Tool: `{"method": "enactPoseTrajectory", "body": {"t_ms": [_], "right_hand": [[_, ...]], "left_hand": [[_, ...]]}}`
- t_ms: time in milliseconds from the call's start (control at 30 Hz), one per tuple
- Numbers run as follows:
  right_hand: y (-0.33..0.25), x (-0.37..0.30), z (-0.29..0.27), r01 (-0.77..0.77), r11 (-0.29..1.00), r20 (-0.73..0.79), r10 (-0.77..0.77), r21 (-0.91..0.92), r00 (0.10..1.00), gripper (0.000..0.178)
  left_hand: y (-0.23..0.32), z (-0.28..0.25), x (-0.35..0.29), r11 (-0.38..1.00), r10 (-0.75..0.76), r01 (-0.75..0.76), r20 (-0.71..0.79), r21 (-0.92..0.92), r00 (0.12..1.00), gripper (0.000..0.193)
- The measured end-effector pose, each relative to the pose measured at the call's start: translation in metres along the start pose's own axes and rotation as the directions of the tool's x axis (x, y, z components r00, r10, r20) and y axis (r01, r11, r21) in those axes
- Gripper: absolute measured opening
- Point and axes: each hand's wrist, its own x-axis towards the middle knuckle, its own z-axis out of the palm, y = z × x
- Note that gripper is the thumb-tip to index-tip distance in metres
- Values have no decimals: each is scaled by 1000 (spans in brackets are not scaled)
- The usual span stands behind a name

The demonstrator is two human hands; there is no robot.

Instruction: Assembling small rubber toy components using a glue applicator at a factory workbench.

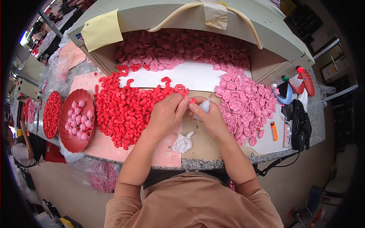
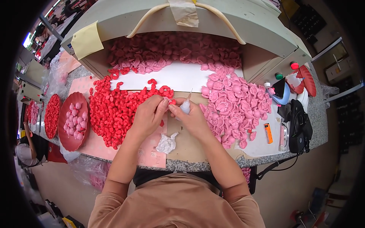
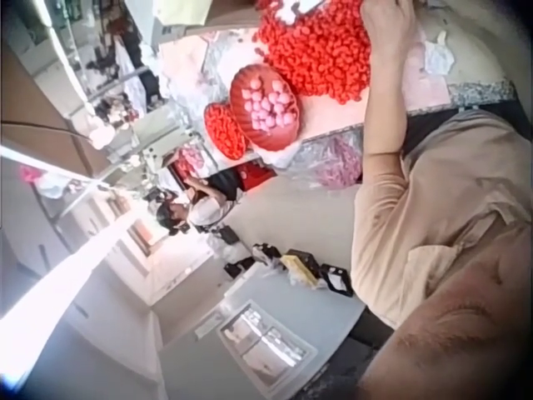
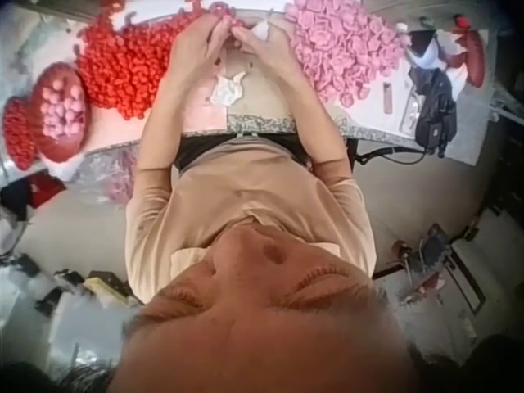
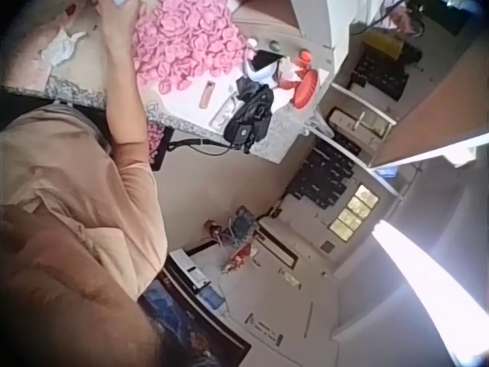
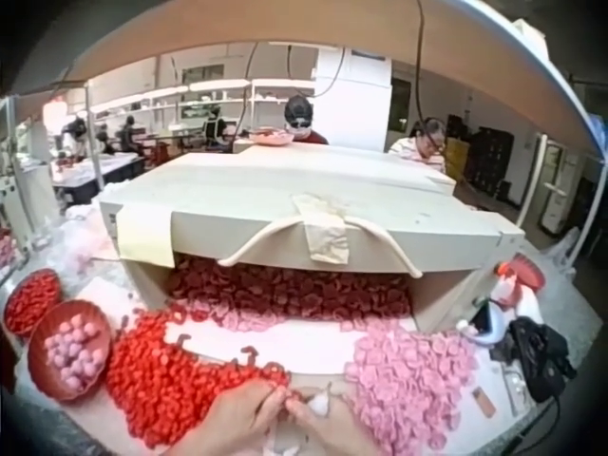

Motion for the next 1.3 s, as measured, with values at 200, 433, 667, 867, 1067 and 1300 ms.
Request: {"method": "enactPoseTrajectory", "body": {"t_ms": [200, 433, 667, 867, 1067, 1300], "right_hand": [[1, 1, 1, 25, 1000, -11, -25, -7, 1000, 22], [5, 10, 12, -3, 997, 56, -1, 71, 998, 19], [1, -5, -2, 18, 998, -90, -13, 55, 996, 19], [2, -3, 6, 28, 999, -61, -26, 37, 998, 15], [-2, 0, 6, 21, 998, -26, -19, 60, 999, 14], [2, 3, 8, 7, 992, -22, -4, 125, 1000, 20]], "left_hand": [[-1, -3, 3, 995, 70, -73, 42, 72, 997, 22], [-4, -14, 3, 1000, -19, 21, 71, -23, 997, 23], [0, 9, -3, 1000, -31, 31, 9, 3, 999, 23], [-1, 4, -7, 999, -20, 20, -16, 27, 1000, 27], [-13, 7, -3, 998, 42, -42, 4, -51, 999, 27], [-10, 7, -3, 993, -34, 35, 10, -110, 999, 24]]}}
